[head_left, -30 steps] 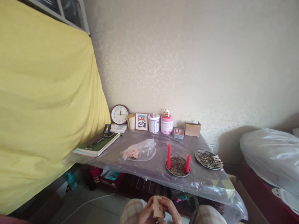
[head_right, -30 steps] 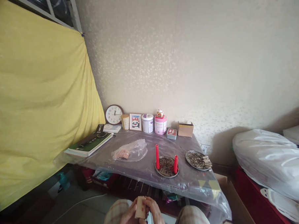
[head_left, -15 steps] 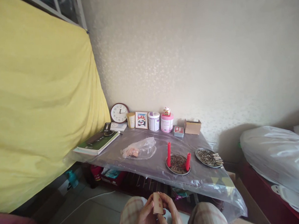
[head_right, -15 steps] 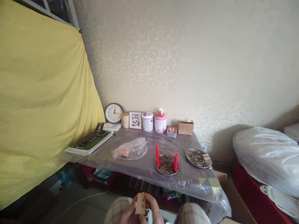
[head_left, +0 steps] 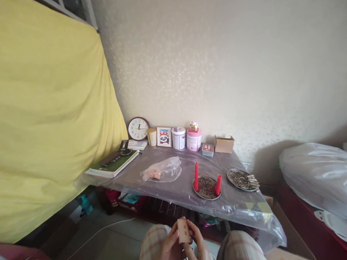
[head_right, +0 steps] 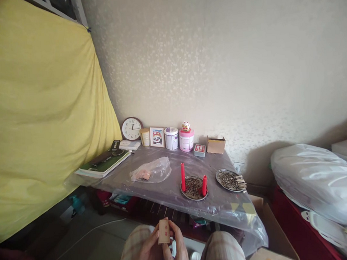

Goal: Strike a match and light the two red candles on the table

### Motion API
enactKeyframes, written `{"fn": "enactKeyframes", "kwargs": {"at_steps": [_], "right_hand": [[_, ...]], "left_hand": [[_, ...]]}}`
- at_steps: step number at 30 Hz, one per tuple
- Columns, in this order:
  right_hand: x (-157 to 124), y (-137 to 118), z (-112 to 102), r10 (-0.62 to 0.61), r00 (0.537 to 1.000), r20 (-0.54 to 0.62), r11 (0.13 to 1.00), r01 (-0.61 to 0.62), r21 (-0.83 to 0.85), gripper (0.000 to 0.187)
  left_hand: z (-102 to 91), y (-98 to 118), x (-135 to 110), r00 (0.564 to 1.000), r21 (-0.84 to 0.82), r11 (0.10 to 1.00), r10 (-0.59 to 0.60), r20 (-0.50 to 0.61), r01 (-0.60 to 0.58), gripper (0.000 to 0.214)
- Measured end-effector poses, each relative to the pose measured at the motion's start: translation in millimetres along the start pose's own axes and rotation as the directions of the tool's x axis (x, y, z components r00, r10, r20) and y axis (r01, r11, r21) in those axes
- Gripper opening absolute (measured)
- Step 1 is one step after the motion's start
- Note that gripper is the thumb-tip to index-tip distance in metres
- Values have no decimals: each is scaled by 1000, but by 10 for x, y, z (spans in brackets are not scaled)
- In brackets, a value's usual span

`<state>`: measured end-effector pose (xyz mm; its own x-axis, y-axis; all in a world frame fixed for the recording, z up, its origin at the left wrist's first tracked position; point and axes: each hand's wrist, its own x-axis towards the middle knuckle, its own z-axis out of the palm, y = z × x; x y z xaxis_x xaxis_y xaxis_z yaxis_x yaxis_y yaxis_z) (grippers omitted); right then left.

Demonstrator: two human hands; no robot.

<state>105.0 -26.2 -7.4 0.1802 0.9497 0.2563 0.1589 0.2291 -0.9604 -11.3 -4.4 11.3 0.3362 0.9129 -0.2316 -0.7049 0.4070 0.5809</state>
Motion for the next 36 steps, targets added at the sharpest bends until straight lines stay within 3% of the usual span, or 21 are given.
{"fn": "enactKeyframes", "kwargs": {"at_steps": [3,8,17,24,30,36], "right_hand": [[-6,-82,27,37,999,9,999,-37,35,50],[-18,-191,81,45,999,-29,999,-44,30,46],[-19,-181,109,49,999,-16,998,-49,36,46],[-4,-87,79,12,1000,2,998,-12,-67,45],[21,-75,39,-34,996,88,984,49,-169,43],[34,-206,26,-51,995,86,987,63,-148,42]], "left_hand": [[17,17,-20,997,-21,1000,7,80,-6,50],[22,31,-33,998,-57,998,5,70,-1,52],[-30,18,-17,989,-124,992,3,148,16,42],[73,67,-54,999,-51,999,2,40,0,47],[79,68,-59,1000,-54,999,3,31,-2,50],[71,70,-50,999,-92,996,6,44,-2,41]]}}
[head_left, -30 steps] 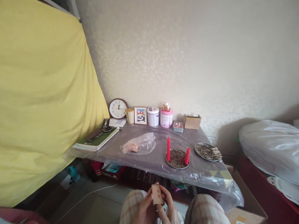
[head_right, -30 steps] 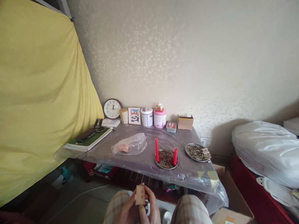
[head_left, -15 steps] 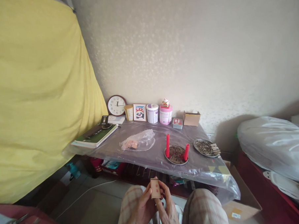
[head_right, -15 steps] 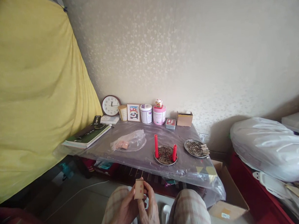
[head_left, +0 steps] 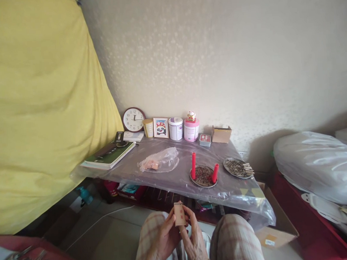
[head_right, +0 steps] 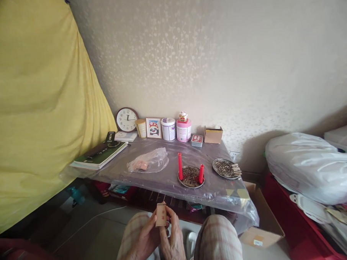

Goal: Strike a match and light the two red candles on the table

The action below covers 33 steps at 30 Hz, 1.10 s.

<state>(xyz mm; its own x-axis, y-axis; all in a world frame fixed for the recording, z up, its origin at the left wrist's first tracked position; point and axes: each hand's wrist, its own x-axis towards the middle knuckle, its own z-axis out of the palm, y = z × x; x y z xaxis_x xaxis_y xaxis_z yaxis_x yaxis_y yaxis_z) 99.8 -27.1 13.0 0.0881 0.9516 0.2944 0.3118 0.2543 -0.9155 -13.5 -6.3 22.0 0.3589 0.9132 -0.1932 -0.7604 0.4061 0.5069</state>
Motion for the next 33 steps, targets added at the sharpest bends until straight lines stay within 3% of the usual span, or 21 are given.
{"fn": "enactKeyframes", "kwargs": {"at_steps": [6,9,13,17,22,28,33], "right_hand": [[-27,85,64,-8,999,-39,1000,8,7,41],[10,36,-33,12,999,44,998,-14,62,44],[146,-85,-288,104,966,236,950,-167,265,48],[303,-119,-467,223,938,264,846,-321,425,43],[410,-88,-488,280,935,216,858,-345,381,41],[431,-109,-469,291,935,202,877,-345,333,32],[444,-101,-469,287,942,171,904,-326,278,29]], "left_hand": [[-20,-12,4,999,-1,1000,9,47,-9,48],[-70,-23,13,997,-14,1000,21,71,-20,47],[-136,-27,31,997,-5,1000,-5,76,5,47],[-179,-18,38,993,50,995,-89,77,85,51],[-168,-2,13,986,92,987,-143,89,135,53],[-140,-12,1,977,117,980,-175,125,160,44],[-156,-11,-1,972,117,978,-191,138,175,49]]}}
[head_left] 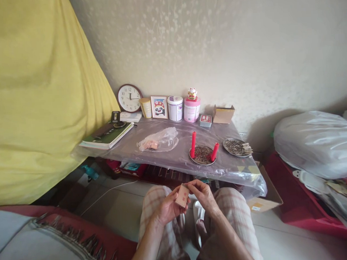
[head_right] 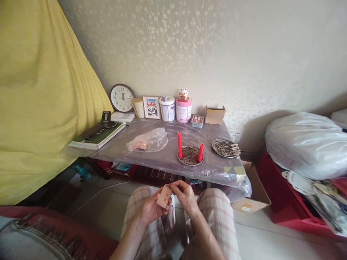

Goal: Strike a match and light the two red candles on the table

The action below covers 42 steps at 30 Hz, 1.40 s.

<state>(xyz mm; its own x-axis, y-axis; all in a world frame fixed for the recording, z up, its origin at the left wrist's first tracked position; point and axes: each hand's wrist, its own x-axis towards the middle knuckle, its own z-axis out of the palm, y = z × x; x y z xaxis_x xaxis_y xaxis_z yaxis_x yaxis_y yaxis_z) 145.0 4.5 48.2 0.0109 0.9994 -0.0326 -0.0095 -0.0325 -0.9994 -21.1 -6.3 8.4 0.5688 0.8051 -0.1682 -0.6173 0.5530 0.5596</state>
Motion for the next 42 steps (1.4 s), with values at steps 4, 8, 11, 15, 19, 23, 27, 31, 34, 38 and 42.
{"fn": "enactKeyframes", "kwargs": {"at_steps": [4,8,11,15,19,23,27,31,34,38,42], "right_hand": [[10,15,-14,-29,999,-20,998,28,-59,27],[24,-7,-42,-53,998,34,992,57,-112,28],[58,-28,-57,-77,993,88,984,90,-154,29],[137,-20,-66,-113,984,138,957,145,-249,28],[189,-23,-88,-148,972,183,910,206,-360,24],[169,-91,-121,-210,950,230,836,296,-461,18],[141,-151,-137,-251,916,314,759,388,-523,21],[141,-173,-146,-260,884,388,686,452,-570,23],[149,-205,-160,-255,866,430,630,487,-606,23],[158,-272,-180,-235,844,482,563,523,-640,23],[160,-319,-188,-220,825,521,512,552,-658,21]], "left_hand": [[-16,-2,-3,1000,-9,1000,-3,1,3,50],[-3,22,-1,1000,-26,999,-19,-13,18,38],[16,55,1,999,-41,999,-28,-31,27,30],[32,87,-6,998,-49,998,-34,-60,31,24],[46,91,-24,997,-47,998,-34,-75,31,25],[61,78,-23,997,-40,999,-36,-63,33,30],[60,67,-8,998,-34,999,-39,-53,37,32],[44,60,-1,997,-29,999,-43,-59,41,27],[33,53,1,996,-23,999,-51,-67,49,24],[23,48,4,996,-18,998,-59,-74,57,21],[13,45,11,994,-18,997,-72,-77,71,23]]}}
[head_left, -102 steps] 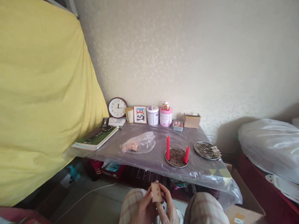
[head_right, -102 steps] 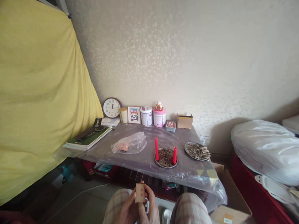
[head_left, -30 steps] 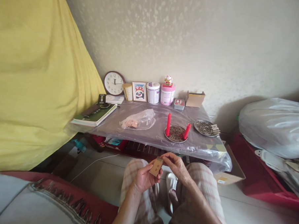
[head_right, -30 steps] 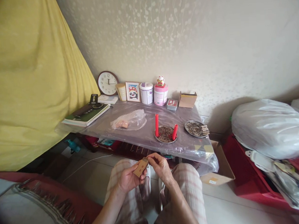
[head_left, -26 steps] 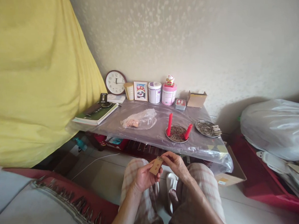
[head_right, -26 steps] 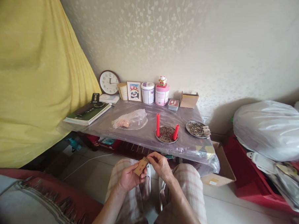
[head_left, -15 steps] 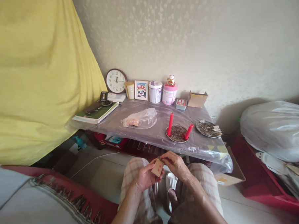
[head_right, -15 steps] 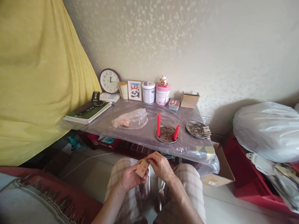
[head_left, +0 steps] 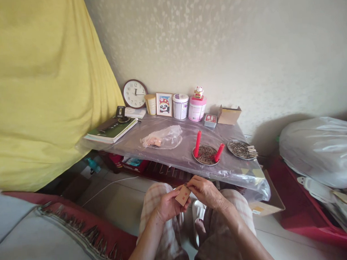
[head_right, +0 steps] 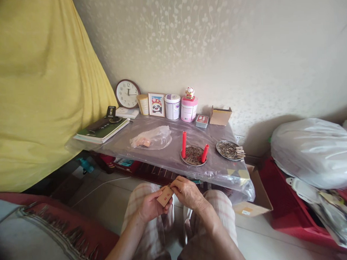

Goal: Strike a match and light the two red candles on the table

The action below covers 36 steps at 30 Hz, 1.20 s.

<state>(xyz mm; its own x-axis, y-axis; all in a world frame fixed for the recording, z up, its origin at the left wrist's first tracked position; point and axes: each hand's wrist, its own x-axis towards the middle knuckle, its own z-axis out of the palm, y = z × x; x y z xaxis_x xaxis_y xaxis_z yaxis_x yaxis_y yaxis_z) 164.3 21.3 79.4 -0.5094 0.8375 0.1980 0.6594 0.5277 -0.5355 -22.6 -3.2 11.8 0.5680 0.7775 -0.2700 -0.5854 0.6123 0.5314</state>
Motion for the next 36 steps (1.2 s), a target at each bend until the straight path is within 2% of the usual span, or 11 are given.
{"fn": "enactKeyframes", "kwargs": {"at_steps": [12,18,22,31,36], "right_hand": [[58,12,-49,-73,996,60,994,77,-82,24],[78,16,-62,-114,989,97,983,126,-135,23],[93,-12,-102,-151,980,133,973,171,-154,22],[90,-46,-119,-147,979,141,975,168,-146,25],[57,-17,-115,-158,979,126,972,177,-156,21]], "left_hand": [[-25,-16,13,999,7,1000,-12,29,12,23],[-63,-45,55,998,9,1000,-21,57,21,31],[-59,-51,38,997,8,1000,-23,73,22,26],[-126,-77,64,998,-2,1000,-29,58,30,31],[-88,-58,33,998,9,1000,-20,58,19,26]]}}
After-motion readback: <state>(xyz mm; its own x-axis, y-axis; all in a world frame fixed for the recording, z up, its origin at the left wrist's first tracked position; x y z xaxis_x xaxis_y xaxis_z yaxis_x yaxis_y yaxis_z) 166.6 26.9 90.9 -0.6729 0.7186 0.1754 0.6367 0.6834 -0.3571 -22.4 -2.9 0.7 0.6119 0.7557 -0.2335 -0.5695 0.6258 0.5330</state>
